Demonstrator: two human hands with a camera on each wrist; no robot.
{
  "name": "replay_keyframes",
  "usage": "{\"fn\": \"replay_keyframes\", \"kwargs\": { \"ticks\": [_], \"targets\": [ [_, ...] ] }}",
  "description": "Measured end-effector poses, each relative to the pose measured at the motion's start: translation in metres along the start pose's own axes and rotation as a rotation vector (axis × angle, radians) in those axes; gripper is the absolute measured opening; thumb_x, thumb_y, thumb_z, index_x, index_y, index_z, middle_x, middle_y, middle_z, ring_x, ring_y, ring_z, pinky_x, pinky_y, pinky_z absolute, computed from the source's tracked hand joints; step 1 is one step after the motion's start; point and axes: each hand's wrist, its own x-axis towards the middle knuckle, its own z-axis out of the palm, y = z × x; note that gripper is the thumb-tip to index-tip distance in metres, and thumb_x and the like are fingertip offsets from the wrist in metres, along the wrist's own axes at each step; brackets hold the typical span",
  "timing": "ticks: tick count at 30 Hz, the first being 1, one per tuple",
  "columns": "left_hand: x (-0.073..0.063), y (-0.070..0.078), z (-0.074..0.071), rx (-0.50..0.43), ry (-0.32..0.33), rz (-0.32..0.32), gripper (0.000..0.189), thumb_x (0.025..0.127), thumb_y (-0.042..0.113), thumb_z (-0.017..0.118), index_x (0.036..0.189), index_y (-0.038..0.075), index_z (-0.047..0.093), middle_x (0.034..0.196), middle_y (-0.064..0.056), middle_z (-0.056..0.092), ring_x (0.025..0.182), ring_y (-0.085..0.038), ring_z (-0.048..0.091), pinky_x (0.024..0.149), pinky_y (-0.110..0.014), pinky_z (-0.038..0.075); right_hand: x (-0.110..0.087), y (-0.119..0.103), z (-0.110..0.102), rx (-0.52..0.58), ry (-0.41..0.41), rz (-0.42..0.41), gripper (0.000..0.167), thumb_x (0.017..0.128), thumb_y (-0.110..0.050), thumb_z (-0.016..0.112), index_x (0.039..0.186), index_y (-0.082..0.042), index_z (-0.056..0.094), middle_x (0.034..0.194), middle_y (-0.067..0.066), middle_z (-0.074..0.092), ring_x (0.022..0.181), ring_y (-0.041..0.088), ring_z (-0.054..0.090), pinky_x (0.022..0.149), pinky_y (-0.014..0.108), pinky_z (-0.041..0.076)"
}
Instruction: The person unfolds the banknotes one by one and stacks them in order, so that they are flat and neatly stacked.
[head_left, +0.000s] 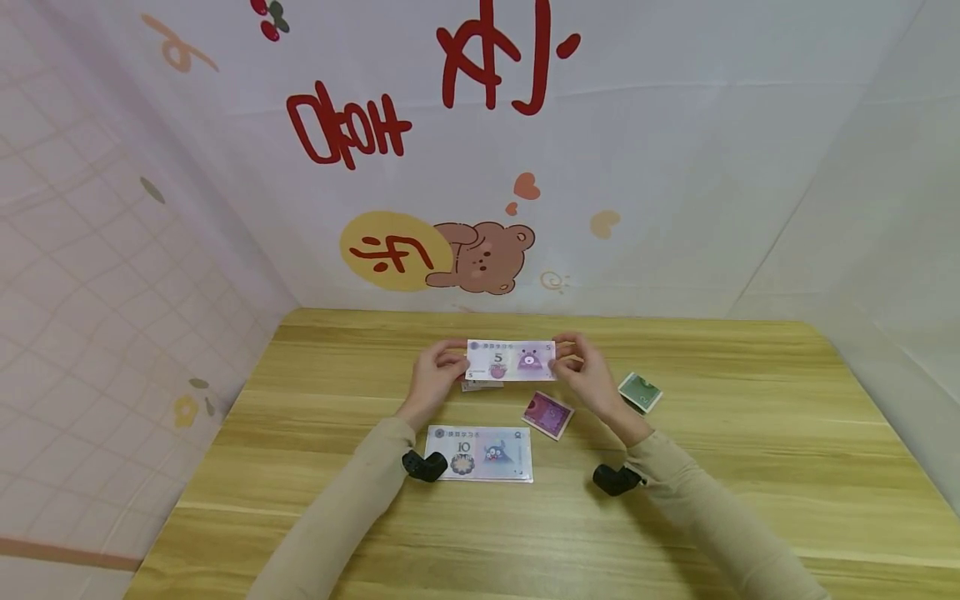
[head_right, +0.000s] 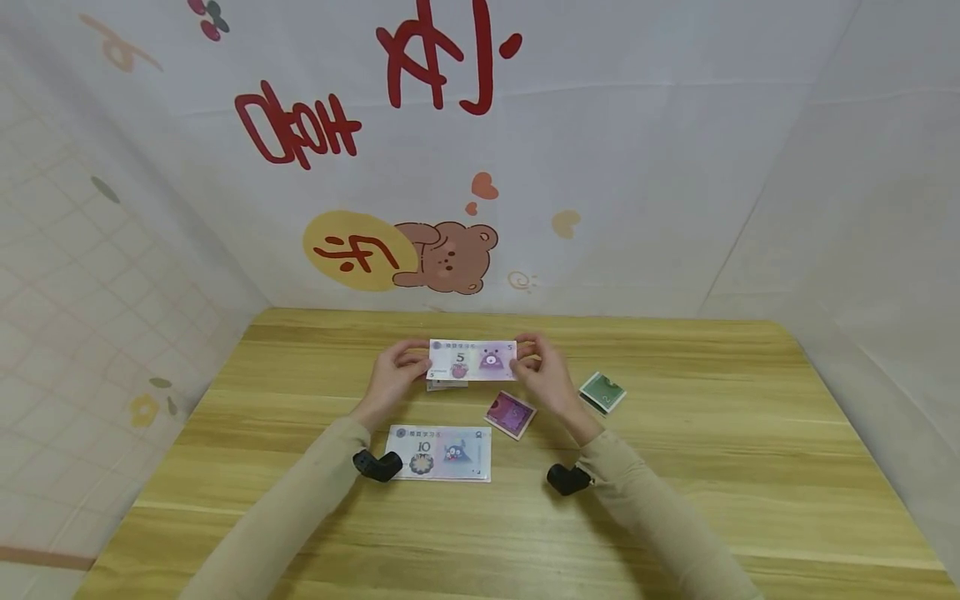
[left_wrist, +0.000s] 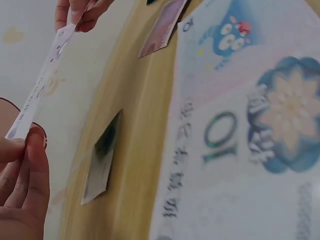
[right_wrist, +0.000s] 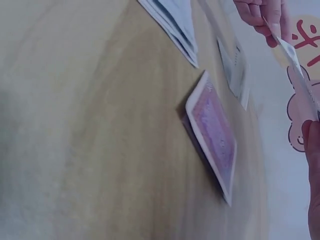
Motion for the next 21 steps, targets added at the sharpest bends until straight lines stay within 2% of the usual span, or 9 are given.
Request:
{"fn": "replay_keyframes", "kwargs": {
  "ticks": [3,6,9,13,17,21],
  "targets": [
    [-0.004,-0.004,-0.004,-0.035,-0.008,-0.025,0.029,0.088,-0.006,0.065,0.117,-0.001,0.064,0.089,-0.019,0.069,0.072,-0.016,0.065,0.077,-0.043,0.055,-0.004,-0.010,0.003,0.018,0.007,-0.013,0.038,0.086,0.014,0.060,0.121,0.012,0.045,0.096,0.031,0.058,0.082,0.034,0.061,0.066,0.019,0.052],
    [-0.008,-0.007,-0.008,-0.054,-0.018,-0.042,0.032,0.088,-0.006,0.065,0.120,0.000,0.063,0.089,-0.018,0.070,0.068,-0.017,0.066,0.075,-0.042,0.056,-0.009,-0.020,0.006,0.001,0.004,-0.030,0.030,0.086,0.016,0.058,0.114,0.015,0.048,0.097,0.033,0.058,0.089,0.040,0.059,0.068,0.019,0.052],
    [-0.012,-0.009,-0.012,-0.055,-0.033,-0.043,0.038,0.088,-0.007,0.064,0.124,0.001,0.060,0.089,-0.018,0.069,0.068,-0.020,0.066,0.073,-0.040,0.056,-0.014,-0.022,0.008,-0.026,-0.026,-0.034,0.023,0.086,0.016,0.056,0.108,0.015,0.053,0.099,0.033,0.058,0.092,0.041,0.058,0.071,0.019,0.052],
    [-0.020,-0.012,-0.019,-0.061,-0.066,-0.048,0.043,0.087,-0.009,0.064,0.128,0.000,0.056,0.091,-0.019,0.069,0.073,-0.022,0.067,0.073,-0.040,0.057,-0.021,-0.022,0.009,-0.063,-0.082,-0.049,0.019,0.086,0.016,0.056,0.105,0.016,0.057,0.098,0.032,0.059,0.086,0.039,0.060,0.071,0.023,0.052],
    [-0.029,-0.014,-0.025,-0.076,-0.110,-0.074,0.036,0.087,-0.012,0.062,0.122,-0.003,0.059,0.092,-0.022,0.068,0.072,-0.023,0.066,0.073,-0.041,0.057,-0.028,-0.022,0.013,-0.099,-0.121,-0.056,0.015,0.086,0.015,0.058,0.102,0.015,0.058,0.094,0.028,0.060,0.083,0.036,0.060,0.070,0.026,0.051],
    [-0.037,-0.016,-0.030,-0.071,-0.143,-0.115,0.028,0.086,-0.012,0.062,0.113,-0.007,0.062,0.094,-0.022,0.068,0.073,-0.021,0.066,0.071,-0.036,0.057,-0.034,-0.023,0.016,-0.127,-0.157,-0.052,0.014,0.087,0.014,0.060,0.101,0.014,0.058,0.091,0.026,0.060,0.081,0.034,0.059,0.071,0.027,0.051]
  ]
}}
